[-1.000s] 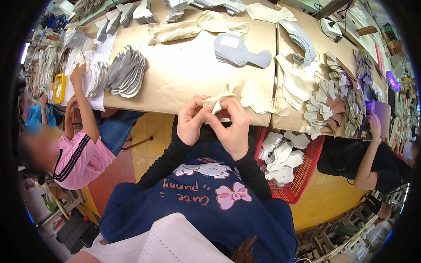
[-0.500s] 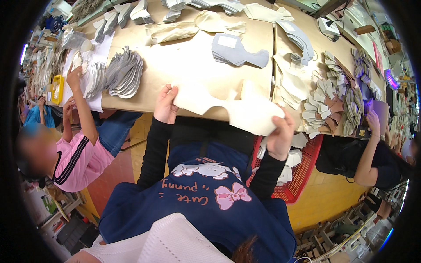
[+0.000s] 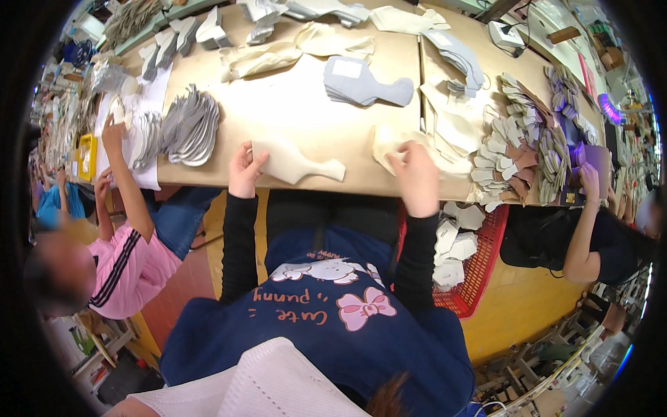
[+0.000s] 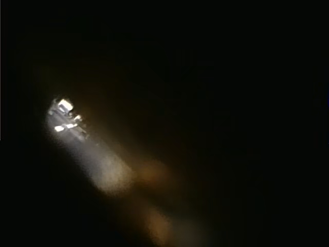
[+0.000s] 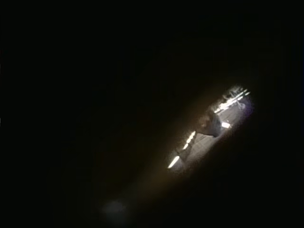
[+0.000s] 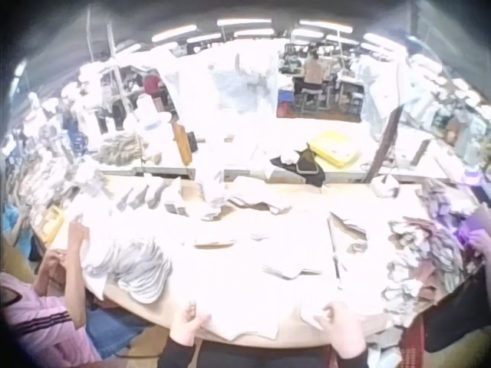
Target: The person repeatedly folds small white fabric pieces by hand at a workbench. They pick up each piece, fold it in half, and place it into a growing stack. The person also handles a grey template and a larger beige fabric piece, folding and stacking them separately.
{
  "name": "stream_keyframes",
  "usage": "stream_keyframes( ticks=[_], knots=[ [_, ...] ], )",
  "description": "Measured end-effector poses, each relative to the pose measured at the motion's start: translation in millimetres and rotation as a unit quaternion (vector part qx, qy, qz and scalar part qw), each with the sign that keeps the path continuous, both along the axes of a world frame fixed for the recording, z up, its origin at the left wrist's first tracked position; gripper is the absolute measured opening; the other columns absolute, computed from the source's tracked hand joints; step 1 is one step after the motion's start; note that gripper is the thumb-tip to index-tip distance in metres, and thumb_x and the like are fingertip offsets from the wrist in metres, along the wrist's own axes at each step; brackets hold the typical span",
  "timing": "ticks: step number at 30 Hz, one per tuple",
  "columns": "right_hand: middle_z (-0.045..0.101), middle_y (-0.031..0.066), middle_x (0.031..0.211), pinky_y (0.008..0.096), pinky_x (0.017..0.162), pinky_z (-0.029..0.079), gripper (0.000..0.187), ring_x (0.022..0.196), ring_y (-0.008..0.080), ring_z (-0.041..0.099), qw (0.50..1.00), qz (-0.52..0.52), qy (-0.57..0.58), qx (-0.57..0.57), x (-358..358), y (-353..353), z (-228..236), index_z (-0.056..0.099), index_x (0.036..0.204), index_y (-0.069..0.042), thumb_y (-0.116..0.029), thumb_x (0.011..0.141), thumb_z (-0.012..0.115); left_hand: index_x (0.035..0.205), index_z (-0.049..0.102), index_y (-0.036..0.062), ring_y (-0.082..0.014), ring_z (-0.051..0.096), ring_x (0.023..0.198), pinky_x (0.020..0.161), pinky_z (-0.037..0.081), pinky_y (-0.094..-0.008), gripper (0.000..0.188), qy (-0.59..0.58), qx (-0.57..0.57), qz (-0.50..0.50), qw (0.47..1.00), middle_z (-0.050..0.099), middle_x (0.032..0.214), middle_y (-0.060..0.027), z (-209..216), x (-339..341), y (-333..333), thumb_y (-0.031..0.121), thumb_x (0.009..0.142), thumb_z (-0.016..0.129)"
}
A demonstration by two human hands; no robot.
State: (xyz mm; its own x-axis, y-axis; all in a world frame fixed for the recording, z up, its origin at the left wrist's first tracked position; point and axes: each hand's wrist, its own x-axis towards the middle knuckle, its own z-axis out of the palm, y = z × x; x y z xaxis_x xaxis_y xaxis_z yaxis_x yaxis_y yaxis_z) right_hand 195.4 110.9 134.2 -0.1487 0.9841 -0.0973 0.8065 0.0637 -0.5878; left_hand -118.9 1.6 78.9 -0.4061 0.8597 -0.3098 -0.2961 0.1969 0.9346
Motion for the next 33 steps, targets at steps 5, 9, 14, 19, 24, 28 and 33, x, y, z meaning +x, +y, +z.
stream_keyframes(
  ticks=[5, 9, 14, 19, 24, 28, 33],
  knots=[
    [0.06, 0.0173, 0.123, 0.0382, 0.1, 0.044, 0.05, 0.116, 0.0319, 0.056, 0.952, 0.193, 0.233, 0.036, -57, -23, -4, 0.056, 0.128, -0.002, -0.018, 0.084, 0.075, 0.114, 0.057, -0.0011, -0.0103, 0.059, 0.099, 0.085, 0.046, -0.0242, 0.024, 0.063, 0.096, -0.102, 0.988, 0.064, 0.107, -0.0048, 25, 13, -12, 0.0, 0.091, 0.065],
    [0.062, 0.0159, 0.118, 0.0371, 0.096, 0.045, 0.047, 0.111, 0.0277, 0.058, 0.901, 0.312, 0.3, -0.027, -76, -37, 5, 0.055, 0.128, -0.001, -0.018, 0.087, 0.073, 0.11, 0.057, 0.0012, -0.0083, 0.057, 0.09, 0.082, 0.043, -0.0221, 0.021, 0.028, 0.106, -0.133, 0.985, 0.062, 0.097, -0.0018, 37, 30, -10, 0.001, 0.091, 0.065],
    [0.064, 0.0106, 0.09, 0.0283, 0.072, 0.05, 0.027, 0.08, 0.0168, 0.062, 0.92, 0.201, 0.327, -0.079, -56, -39, 11, 0.061, 0.11, 0.002, -0.014, 0.09, 0.07, 0.112, 0.056, 0.0015, -0.0093, 0.059, 0.089, 0.079, 0.046, -0.0235, 0.023, 0.037, 0.111, -0.138, 0.984, 0.063, 0.098, -0.0031, 41, 45, 4, 0.001, 0.091, 0.067],
    [0.065, 0.0179, 0.084, 0.0341, 0.066, 0.05, 0.021, 0.073, 0.0278, 0.064, 0.948, 0.137, 0.285, -0.042, -31, -41, 22, 0.061, 0.106, 0.0, -0.014, 0.091, 0.067, 0.12, 0.049, 0.0023, -0.0119, 0.064, 0.09, 0.075, 0.052, -0.0251, 0.034, -0.049, 0.077, -0.209, 0.974, 0.066, 0.1, -0.0087, 42, 71, 10, -0.001, 0.09, 0.066],
    [0.065, 0.0203, 0.089, 0.0384, 0.068, 0.051, 0.024, 0.079, 0.0367, 0.065, 0.944, 0.152, 0.293, -0.02, -27, -42, 22, 0.059, 0.113, -0.001, -0.012, 0.092, 0.064, 0.12, 0.048, 0.0005, -0.0126, 0.066, 0.09, 0.075, 0.055, -0.0252, 0.034, -0.041, 0.093, -0.148, 0.984, 0.066, 0.101, -0.0099, 46, 93, 15, 0.001, 0.092, 0.067],
    [0.064, 0.0183, 0.081, 0.0374, 0.063, 0.05, 0.025, 0.068, 0.0332, 0.063, 0.942, 0.125, 0.311, 0.013, -28, -36, 23, 0.059, 0.115, -0.004, -0.012, 0.092, 0.065, 0.122, 0.05, 0.0032, -0.0129, 0.064, 0.09, 0.075, 0.056, -0.0265, 0.033, -0.055, 0.048, -0.117, 0.99, 0.064, 0.097, -0.0071, 42, 96, 22, 0.004, 0.093, 0.065],
    [0.054, 0.0143, 0.067, 0.0329, 0.054, 0.042, 0.027, 0.056, 0.0231, 0.05, 0.966, 0.073, 0.241, 0.068, -4, 6, 35, 0.06, 0.116, -0.004, -0.012, 0.091, 0.067, 0.115, 0.058, 0.0012, -0.0197, 0.068, 0.095, 0.083, 0.055, -0.0317, 0.021, 0.259, 0.06, -0.142, 0.953, 0.068, 0.102, -0.0108, 5, 71, 28, 0.007, 0.095, 0.061]
  ],
)
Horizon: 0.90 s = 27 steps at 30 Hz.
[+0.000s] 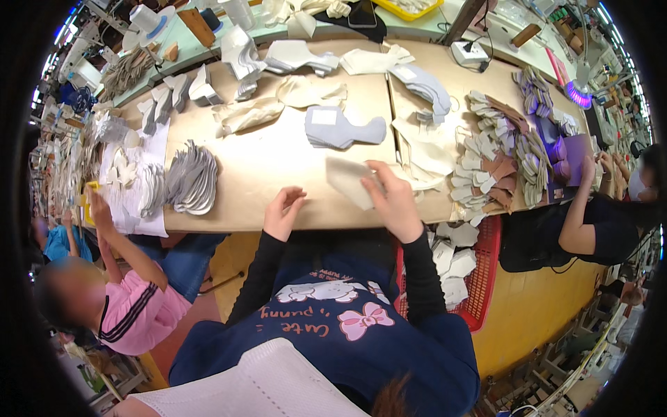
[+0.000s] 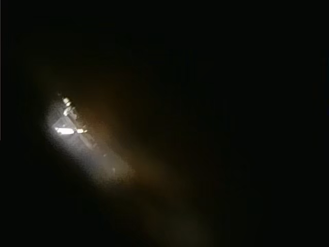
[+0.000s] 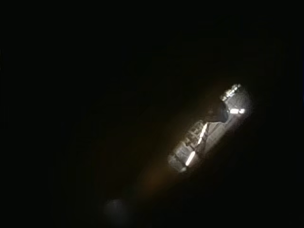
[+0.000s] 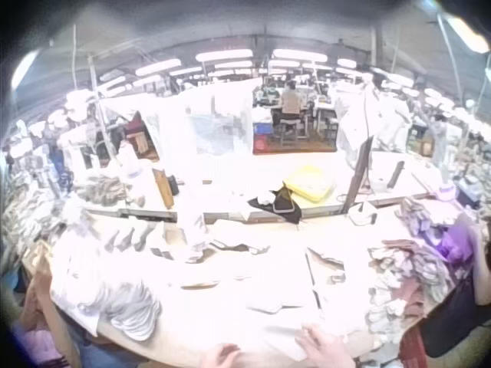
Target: The person repeatedly folds small white fabric pieces by hand at a workbench. They pick up each piece, fold it in half, and place it into a growing stack. The person also handles a grey template and a larger beige fabric piece, folding and stacking them separately.
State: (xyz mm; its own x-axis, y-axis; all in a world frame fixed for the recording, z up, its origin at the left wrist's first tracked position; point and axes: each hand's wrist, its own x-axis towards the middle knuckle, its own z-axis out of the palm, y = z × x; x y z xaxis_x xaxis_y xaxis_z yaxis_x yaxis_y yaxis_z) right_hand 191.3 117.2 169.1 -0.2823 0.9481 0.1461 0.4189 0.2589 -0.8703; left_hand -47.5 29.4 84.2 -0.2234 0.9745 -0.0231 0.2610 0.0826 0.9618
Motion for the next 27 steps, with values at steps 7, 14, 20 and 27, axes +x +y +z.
stream_keyframes(
  ticks=[7, 14, 20, 27],
  knots=[
    [0.05, 0.0092, 0.062, 0.0325, 0.052, 0.04, 0.027, 0.053, 0.0167, 0.047, 0.987, -0.085, -0.083, 0.104, 40, 92, 26, 0.059, 0.116, -0.002, -0.013, 0.092, 0.065, 0.101, 0.065, 0.0039, -0.029, 0.065, 0.089, 0.08, 0.052, -0.0355, 0.019, 0.256, 0.163, -0.064, 0.951, 0.067, 0.101, -0.009, -37, -14, -22, 0.0, 0.082, 0.065],
    [0.055, 0.0042, 0.064, 0.0278, 0.053, 0.037, 0.028, 0.058, 0.0085, 0.046, 0.992, -0.076, -0.02, 0.104, 28, 216, 11, 0.059, 0.117, 0.0, -0.014, 0.093, 0.064, 0.091, 0.069, 0.0104, -0.024, 0.066, 0.079, 0.067, 0.053, -0.0337, 0.019, 0.389, 0.187, 0.034, 0.901, 0.069, 0.097, -0.0028, -44, 6, -25, 0.003, 0.073, 0.07],
    [0.056, 0.0051, 0.065, 0.0297, 0.054, 0.038, 0.029, 0.059, 0.0091, 0.046, 0.981, -0.002, -0.141, 0.134, -6, 298, -3, 0.061, 0.116, -0.002, -0.012, 0.089, 0.066, 0.095, 0.071, 0.0096, -0.0185, 0.068, 0.082, 0.068, 0.054, -0.0291, 0.023, 0.374, 0.227, 0.006, 0.899, 0.069, 0.097, -0.0014, -53, -1, -24, 0.007, 0.072, 0.069],
    [0.065, 0.0096, 0.081, 0.0302, 0.068, 0.048, 0.033, 0.072, 0.0139, 0.059, 0.978, -0.071, -0.174, 0.086, -9, 359, 5, 0.06, 0.118, 0.001, -0.017, 0.091, 0.065, 0.094, 0.072, 0.0069, -0.0172, 0.071, 0.081, 0.067, 0.056, -0.0263, 0.021, 0.37, 0.301, 0.011, 0.879, 0.072, 0.095, -0.0037, -66, -5, -19, 0.007, 0.074, 0.066]
  ],
)
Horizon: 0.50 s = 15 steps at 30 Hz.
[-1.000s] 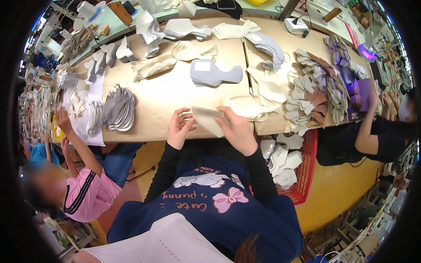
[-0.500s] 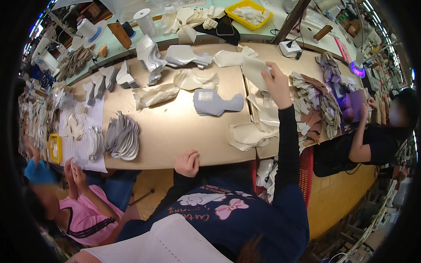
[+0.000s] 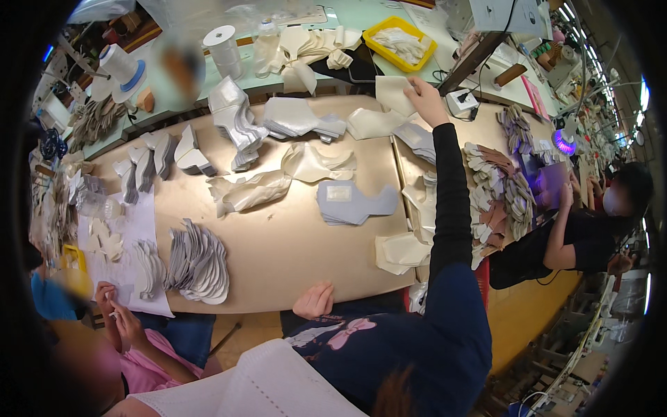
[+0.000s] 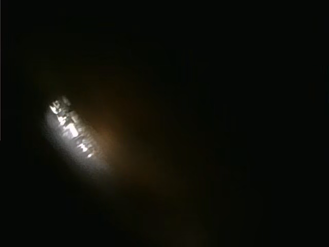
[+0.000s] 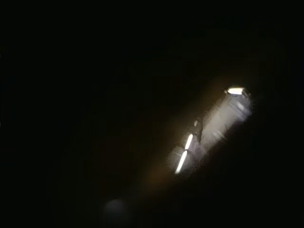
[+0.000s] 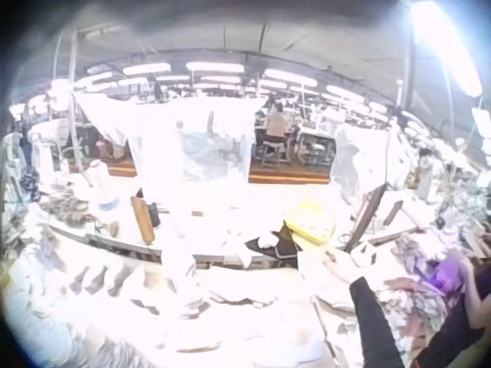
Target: The person repeatedly folds small white fabric pieces by hand at a workbench. They pick up each piece, fold it in half, and place it into a growing stack. The person also handles a grey template and a larger beige fabric piece, folding and stacking them separately.
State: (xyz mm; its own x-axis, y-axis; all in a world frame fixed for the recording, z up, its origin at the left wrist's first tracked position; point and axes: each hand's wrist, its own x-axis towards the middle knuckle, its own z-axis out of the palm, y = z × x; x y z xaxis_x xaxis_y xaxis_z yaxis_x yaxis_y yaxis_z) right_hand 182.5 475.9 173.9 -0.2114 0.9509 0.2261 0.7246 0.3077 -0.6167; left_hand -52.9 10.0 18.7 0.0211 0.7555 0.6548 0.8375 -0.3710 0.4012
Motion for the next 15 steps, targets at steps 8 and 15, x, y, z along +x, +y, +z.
stream_keyframes(
  ticks=[8, 15],
  knots=[
    [0.07, 0.0058, 0.087, 0.0262, 0.072, 0.049, 0.025, 0.077, 0.0102, 0.062, 0.985, 0.048, 0.124, -0.108, 49, 23, -33, 0.06, 0.115, 0.001, -0.012, 0.093, 0.06, 0.095, 0.072, 0.0063, -0.0178, 0.071, 0.081, 0.067, 0.056, -0.0265, 0.021, -0.002, -0.02, -0.009, 1.0, 0.072, 0.095, -0.0045, 6, -3, 0, 0.008, 0.075, 0.066],
    [0.068, 0.0098, 0.086, 0.0316, 0.072, 0.049, 0.028, 0.078, 0.0158, 0.063, 0.987, -0.082, 0.107, -0.093, 119, 55, -68, 0.061, 0.115, -0.002, -0.014, 0.09, 0.059, 0.093, 0.071, 0.0054, -0.0202, 0.071, 0.077, 0.065, 0.057, -0.0287, 0.022, 0.001, -0.063, -0.038, 0.997, 0.072, 0.093, -0.0069, 7, -4, -1, 0.006, 0.071, 0.068]
  ],
)
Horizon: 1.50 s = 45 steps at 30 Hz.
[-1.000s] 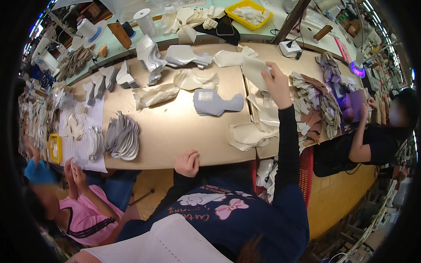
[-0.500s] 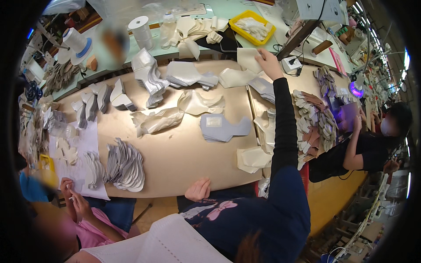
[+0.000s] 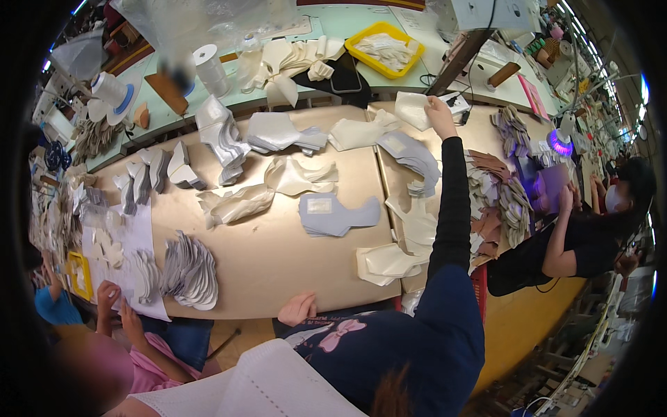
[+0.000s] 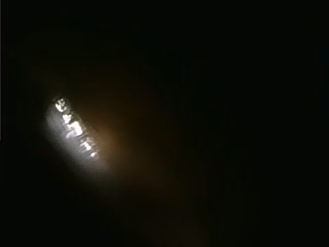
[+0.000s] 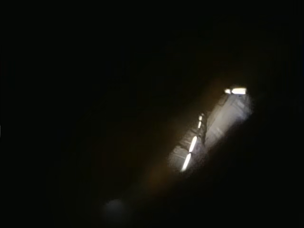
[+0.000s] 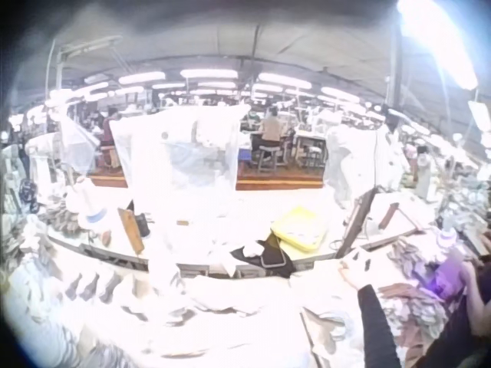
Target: The person repeatedly folds small white fabric pieces by hand at a workbench. They pick up each piece, fold it in half, and place it into a growing stack. The person also handles a grey template and a larger beige fabric piece, folding and stacking them separately.
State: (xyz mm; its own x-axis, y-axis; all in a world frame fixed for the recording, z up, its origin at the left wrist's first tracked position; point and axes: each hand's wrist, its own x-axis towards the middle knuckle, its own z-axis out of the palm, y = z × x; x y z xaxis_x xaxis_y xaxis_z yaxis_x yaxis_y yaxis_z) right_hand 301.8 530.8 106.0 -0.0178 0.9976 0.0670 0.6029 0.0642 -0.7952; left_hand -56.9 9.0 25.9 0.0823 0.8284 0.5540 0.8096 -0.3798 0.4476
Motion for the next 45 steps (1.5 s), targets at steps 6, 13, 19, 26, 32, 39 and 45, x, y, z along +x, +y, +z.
stream_keyframes(
  ticks=[6, 13, 19, 26, 32, 39, 45],
  knots=[
    [0.067, 0.0242, 0.104, 0.0419, 0.091, 0.049, 0.038, 0.103, 0.038, 0.063, 0.976, -0.023, -0.213, 0.04, 24, 4, -31, 0.063, 0.117, 0.0, -0.017, 0.084, 0.064, 0.097, 0.068, 0.0043, -0.0204, 0.069, 0.077, 0.064, 0.056, -0.0287, 0.024, 0.064, 0.026, -0.013, 0.998, 0.07, 0.096, -0.0073, -3, -5, 2, 0.008, 0.073, 0.068],
    [0.064, 0.018, 0.109, 0.044, 0.088, 0.05, 0.033, 0.101, 0.0356, 0.063, 0.958, -0.042, -0.226, 0.172, -9, -22, -18, 0.067, 0.113, -0.005, -0.014, 0.081, 0.07, 0.094, 0.068, 0.007, -0.0211, 0.069, 0.077, 0.063, 0.055, -0.0298, 0.024, 0.052, -0.014, 0.056, 0.997, 0.069, 0.094, -0.0049, 4, 7, -3, 0.005, 0.071, 0.067],
    [0.063, 0.0176, 0.113, 0.0413, 0.096, 0.047, 0.048, 0.109, 0.0346, 0.059, 0.944, 0.249, -0.127, 0.175, -105, -50, -20, 0.061, 0.125, -0.006, -0.018, 0.08, 0.073, 0.092, 0.067, 0.0083, -0.0211, 0.068, 0.077, 0.065, 0.055, -0.0314, 0.022, 0.055, -0.025, 0.082, 0.995, 0.068, 0.093, -0.0042, 6, 11, -4, 0.004, 0.07, 0.067],
    [0.053, 0.0213, 0.129, 0.0401, 0.099, 0.046, 0.069, 0.119, 0.0378, 0.051, 0.938, 0.265, -0.217, 0.052, -146, -45, -26, 0.056, 0.13, -0.003, -0.021, 0.068, 0.081, 0.092, 0.067, 0.0085, -0.0201, 0.068, 0.077, 0.065, 0.054, -0.0303, 0.021, 0.059, -0.009, 0.076, 0.995, 0.068, 0.093, -0.0023, 8, 11, -1, 0.004, 0.071, 0.067],
    [0.058, 0.0193, 0.12, 0.0398, 0.099, 0.045, 0.064, 0.115, 0.0352, 0.055, 0.953, 0.274, -0.114, 0.06, -139, -43, -29, 0.057, 0.125, -0.001, -0.017, 0.067, 0.08, 0.093, 0.067, 0.0081, -0.0186, 0.067, 0.076, 0.063, 0.053, -0.0292, 0.02, 0.065, -0.014, 0.077, 0.995, 0.067, 0.094, -0.0016, 8, 11, -3, 0.005, 0.073, 0.068],
    [0.063, 0.0186, 0.116, 0.0362, 0.098, 0.045, 0.057, 0.112, 0.0323, 0.059, 0.96, 0.257, -0.073, 0.087, -132, -54, -19, 0.056, 0.123, 0.001, -0.015, 0.072, 0.075, 0.09, 0.067, 0.0084, -0.0199, 0.068, 0.075, 0.061, 0.053, -0.03, 0.018, 0.059, -0.002, 0.08, 0.995, 0.069, 0.091, -0.0029, 8, 12, -2, 0.004, 0.072, 0.068],
    [0.066, 0.015, 0.106, 0.0325, 0.091, 0.049, 0.046, 0.098, 0.0251, 0.064, 0.962, 0.262, -0.03, 0.067, -129, -53, 3, 0.059, 0.12, -0.002, -0.009, 0.077, 0.073, 0.092, 0.067, 0.0105, -0.0166, 0.068, 0.078, 0.062, 0.052, -0.0283, 0.019, 0.062, 0.003, 0.09, 0.994, 0.068, 0.094, 0.0005, 9, 12, -2, 0.007, 0.073, 0.068]
  ],
)
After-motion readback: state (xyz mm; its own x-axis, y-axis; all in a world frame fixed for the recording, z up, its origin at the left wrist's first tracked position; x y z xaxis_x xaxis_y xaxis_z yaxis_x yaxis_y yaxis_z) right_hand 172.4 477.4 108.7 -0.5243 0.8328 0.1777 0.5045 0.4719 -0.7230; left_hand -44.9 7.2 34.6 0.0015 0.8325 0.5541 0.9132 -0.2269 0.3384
